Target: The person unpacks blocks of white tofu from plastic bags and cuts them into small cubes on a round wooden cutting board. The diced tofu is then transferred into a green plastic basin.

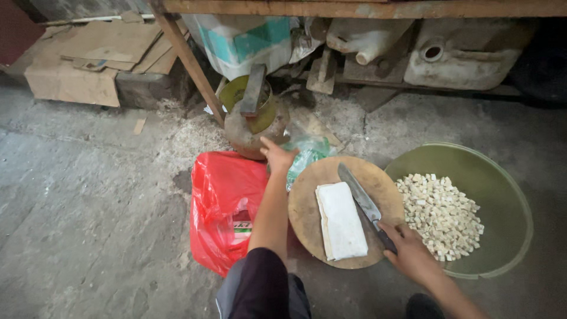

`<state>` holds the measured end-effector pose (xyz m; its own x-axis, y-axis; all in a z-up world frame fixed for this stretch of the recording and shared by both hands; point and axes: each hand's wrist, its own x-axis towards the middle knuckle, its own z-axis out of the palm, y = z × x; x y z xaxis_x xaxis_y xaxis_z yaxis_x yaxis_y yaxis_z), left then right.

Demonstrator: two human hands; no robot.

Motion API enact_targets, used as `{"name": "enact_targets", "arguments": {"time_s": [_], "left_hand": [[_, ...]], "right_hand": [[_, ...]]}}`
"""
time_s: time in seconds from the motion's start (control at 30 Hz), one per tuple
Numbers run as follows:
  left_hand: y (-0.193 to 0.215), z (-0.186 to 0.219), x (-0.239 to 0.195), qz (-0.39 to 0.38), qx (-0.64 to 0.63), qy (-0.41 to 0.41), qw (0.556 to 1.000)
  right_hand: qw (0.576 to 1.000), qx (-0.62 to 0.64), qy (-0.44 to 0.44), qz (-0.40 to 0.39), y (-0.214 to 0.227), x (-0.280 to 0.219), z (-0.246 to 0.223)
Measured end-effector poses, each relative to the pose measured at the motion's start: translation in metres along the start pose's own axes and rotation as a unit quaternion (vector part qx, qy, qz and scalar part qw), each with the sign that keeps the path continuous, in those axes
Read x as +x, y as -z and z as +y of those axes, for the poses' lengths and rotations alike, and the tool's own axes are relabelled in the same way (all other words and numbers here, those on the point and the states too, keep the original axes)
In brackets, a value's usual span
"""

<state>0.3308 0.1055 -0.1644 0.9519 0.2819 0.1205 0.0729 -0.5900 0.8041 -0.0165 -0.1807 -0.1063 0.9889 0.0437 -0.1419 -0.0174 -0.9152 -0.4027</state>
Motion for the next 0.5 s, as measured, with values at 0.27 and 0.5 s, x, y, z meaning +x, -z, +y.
{"name": "enact_targets", "arguments": {"time_s": [0.27,0.5], "left_hand": [[0.008,-0.024,-0.038,-0.233,0.038,0.066,0.969],[0.041,0.019,-0.166,-0.422,0.037,0.202,0.883]], "right_hand": [[0.991,0.001,-0.128,0.033,0.004,-0.015,0.012],[0.966,0.166,-0.177,0.084,-0.038,-0.058,0.017]]}}
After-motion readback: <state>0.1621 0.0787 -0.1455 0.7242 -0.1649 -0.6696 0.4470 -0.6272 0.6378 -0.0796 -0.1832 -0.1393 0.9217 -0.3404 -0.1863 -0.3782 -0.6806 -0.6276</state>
